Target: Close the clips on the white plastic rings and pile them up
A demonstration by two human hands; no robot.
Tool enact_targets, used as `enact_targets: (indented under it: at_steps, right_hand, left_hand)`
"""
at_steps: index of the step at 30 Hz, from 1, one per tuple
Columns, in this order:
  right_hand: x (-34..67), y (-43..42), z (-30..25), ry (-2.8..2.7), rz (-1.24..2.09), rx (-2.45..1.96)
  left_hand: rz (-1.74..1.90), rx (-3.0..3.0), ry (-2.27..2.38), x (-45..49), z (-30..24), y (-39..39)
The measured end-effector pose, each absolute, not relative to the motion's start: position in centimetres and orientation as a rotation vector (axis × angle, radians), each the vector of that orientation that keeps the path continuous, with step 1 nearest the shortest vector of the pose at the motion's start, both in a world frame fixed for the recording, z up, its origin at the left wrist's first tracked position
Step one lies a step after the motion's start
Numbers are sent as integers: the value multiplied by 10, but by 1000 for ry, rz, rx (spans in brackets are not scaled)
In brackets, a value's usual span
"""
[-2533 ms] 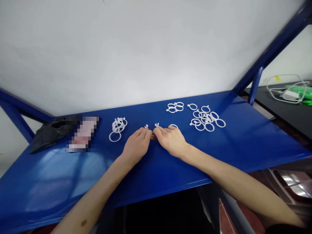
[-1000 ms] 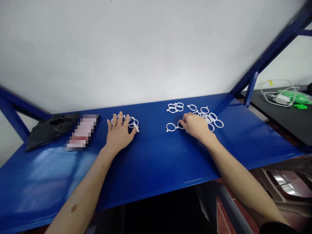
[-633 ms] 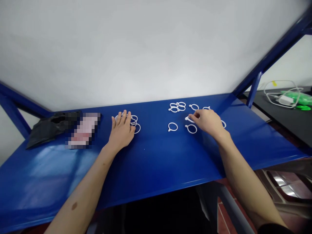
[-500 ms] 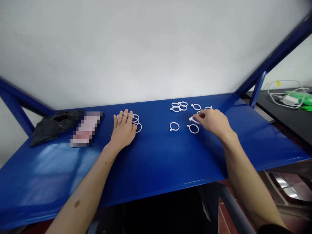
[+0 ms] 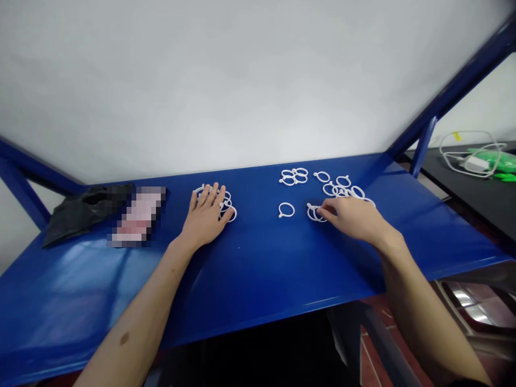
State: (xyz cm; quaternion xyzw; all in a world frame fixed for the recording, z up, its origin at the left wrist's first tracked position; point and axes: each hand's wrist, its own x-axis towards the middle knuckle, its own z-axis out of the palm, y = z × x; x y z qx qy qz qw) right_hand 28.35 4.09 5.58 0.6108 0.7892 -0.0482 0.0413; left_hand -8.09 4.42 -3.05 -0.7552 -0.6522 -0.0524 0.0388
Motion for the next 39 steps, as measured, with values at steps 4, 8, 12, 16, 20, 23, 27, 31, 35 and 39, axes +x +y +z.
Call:
enact_targets:
  at_steps: [4,8,12,16,20,23,27,31,35,39]
  right_hand:
    - [298,37,38,2623,-246,1755]
    - [305,36,22,2776,-337,1627]
    - [298,38,25,2992,-382,1445]
    - [283,50,33,3188,-286,1182]
    - [268,70,24,3244,-260,958]
    - [262,80,13,3237,-324,884]
    - [256,79,5,3239,-342,962]
    - [237,64,1,3274,-240,909]
    - [211,48,-5,3341,-48,661]
    - [198,42,-9,3370,27,592]
  left_hand:
    - [-225,-2372,-1951,-78,-31,45]
    - [-343,-2382,-1996,-78,-30,45]
    - [-463,-2398,-1986,-82,-30,46]
    - [-490,-2361,-1991,-84,-27,44]
    - [-483,-2357,-2000,-84,-18,38]
    - [-571,-2349,-1933,-78,-8,30]
    - [-765,-2403,-1707,-57,2,16]
    - [-756,-2636,-1532,-34,2,4]
    - [-644,-2826,-1421,-27,-6,2]
    - [-580,-2863,-1362,-32,-12,6]
